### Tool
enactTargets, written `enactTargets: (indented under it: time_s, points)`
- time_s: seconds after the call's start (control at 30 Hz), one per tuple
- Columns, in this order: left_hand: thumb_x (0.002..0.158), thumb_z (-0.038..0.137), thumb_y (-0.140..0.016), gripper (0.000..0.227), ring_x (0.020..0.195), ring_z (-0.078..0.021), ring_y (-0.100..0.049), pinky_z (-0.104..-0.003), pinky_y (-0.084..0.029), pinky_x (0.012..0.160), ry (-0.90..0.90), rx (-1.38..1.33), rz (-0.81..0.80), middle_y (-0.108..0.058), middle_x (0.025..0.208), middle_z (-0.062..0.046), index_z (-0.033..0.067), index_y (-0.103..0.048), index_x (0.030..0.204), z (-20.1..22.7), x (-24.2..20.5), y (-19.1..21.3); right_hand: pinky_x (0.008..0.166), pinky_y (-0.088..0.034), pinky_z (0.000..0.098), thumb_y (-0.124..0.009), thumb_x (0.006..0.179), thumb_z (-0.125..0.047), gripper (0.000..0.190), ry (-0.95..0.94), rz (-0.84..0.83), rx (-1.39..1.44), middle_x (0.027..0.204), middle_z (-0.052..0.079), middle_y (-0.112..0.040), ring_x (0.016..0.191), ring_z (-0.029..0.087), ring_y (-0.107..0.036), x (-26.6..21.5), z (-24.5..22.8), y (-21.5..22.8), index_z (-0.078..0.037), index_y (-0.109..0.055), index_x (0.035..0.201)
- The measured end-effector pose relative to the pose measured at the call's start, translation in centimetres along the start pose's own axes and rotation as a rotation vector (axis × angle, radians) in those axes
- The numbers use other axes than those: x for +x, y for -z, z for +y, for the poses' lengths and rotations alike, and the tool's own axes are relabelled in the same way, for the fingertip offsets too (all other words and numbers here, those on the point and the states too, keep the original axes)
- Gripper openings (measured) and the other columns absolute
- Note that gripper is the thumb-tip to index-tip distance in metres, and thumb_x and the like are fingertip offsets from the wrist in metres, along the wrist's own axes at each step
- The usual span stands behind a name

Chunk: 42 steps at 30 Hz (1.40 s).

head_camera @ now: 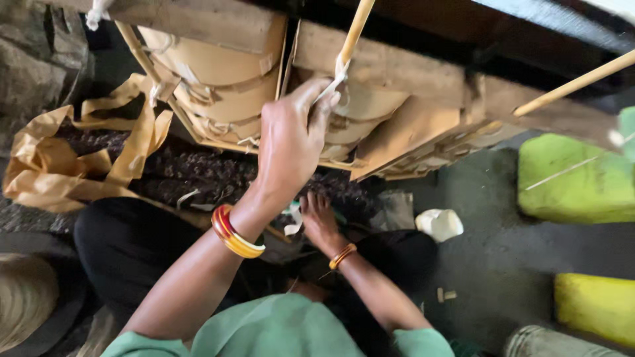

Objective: The person sits on the floor and ties white straps around a wooden rack structure using both hands. They repeatedly pull, knot, and adjust the straps to secure the wooden components.

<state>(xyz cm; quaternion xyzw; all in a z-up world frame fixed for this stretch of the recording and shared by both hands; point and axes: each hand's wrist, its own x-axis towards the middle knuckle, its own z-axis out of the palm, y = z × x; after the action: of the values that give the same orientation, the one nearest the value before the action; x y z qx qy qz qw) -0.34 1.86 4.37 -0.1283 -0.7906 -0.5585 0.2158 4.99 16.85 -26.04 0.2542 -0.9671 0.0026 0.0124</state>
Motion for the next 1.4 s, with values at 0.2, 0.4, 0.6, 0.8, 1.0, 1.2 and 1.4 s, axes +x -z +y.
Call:
enactTargets:
  time_s: [0.2,0.4,0.6,0.8,1.0,1.2,1.4]
  points:
    - [0.101,0.015,-0.067,0.022,0.056,-0.0304,-0.065,-0.043,-0.047,0.048,-0.121,0.331,0.048,-0.074,0.085,-0.014,0.0054,-0.067,0.122,-0.7,-0.4,-0.4,0.096,-0.049,0.0456,-0.07,0.081,-0.01,0.06,-0.283,-0.173,0.12,0.11,0.018,-0.065,0.106,0.035,-0.062,-4.0,0.9,2.5,-0.004,-0.048,0.136]
    - [0.093,0.008,-0.067,0.03,0.06,-0.033,-0.067,-0.045,-0.051,0.054,-0.199,0.39,0.02,-0.072,0.085,-0.015,0.005,-0.069,0.122,-1.0,0.0,0.4,0.09,-0.053,0.0349,-0.069,0.088,-0.025,0.071,-0.426,-0.656,1.104,0.111,0.014,-0.07,0.096,0.022,-0.068,-8.4,6.6,4.3,-0.006,-0.043,0.151]
    - [0.095,0.013,-0.07,0.015,0.07,-0.0365,-0.067,-0.045,-0.05,0.058,-0.112,0.181,-0.004,-0.071,0.085,-0.014,0.0116,-0.073,0.109,-1.2,0.8,1.7,0.108,-0.045,0.0355,-0.062,0.101,-0.029,0.049,-0.139,-0.748,1.682,0.128,0.011,-0.071,0.115,0.021,-0.064,-7.7,5.6,4.5,0.001,-0.056,0.139]
    - [0.096,0.006,-0.065,0.011,0.074,-0.0344,-0.067,-0.042,-0.05,0.061,-0.116,0.063,0.021,-0.068,0.085,-0.015,0.0082,-0.069,0.105,-0.2,0.9,2.0,0.117,-0.036,0.0363,-0.064,0.097,-0.035,0.055,-0.032,-0.847,1.444,0.138,0.01,-0.069,0.133,0.023,-0.058,-7.3,8.7,14.0,0.001,-0.066,0.138]
    - [0.099,0.015,-0.065,0.008,0.053,-0.0332,-0.061,-0.045,-0.043,0.051,0.033,0.098,-0.028,-0.061,0.064,-0.015,0.0073,-0.068,0.099,1.0,1.1,0.8,0.101,-0.049,0.0387,-0.075,0.087,-0.024,0.052,-0.258,-0.332,1.903,0.116,0.01,-0.069,0.115,0.024,-0.064,-6.7,10.4,21.4,-0.005,-0.057,0.132]
    - [0.098,0.034,-0.068,0.024,0.045,-0.0328,-0.059,-0.045,-0.041,0.043,-0.065,0.37,-0.048,-0.058,0.052,-0.012,0.0098,-0.068,0.1,1.2,1.7,0.6,0.078,-0.049,0.0329,-0.064,0.103,-0.014,0.021,-0.322,-0.266,1.788,0.089,0.005,-0.062,0.085,0.016,-0.059,-1.5,8.6,26.2,0.005,-0.065,0.112]
    - [0.103,0.022,-0.059,0.015,0.045,-0.0297,-0.062,-0.043,-0.043,0.039,-0.163,0.561,-0.109,-0.064,0.06,-0.01,0.0079,-0.063,0.102,1.0,1.6,1.1,0.091,-0.054,0.0308,-0.061,0.098,-0.014,0.023,-0.075,-0.193,1.173,0.101,0.003,-0.076,0.099,0.012,-0.068,2.9,8.1,31.1,-0.001,-0.072,0.113]
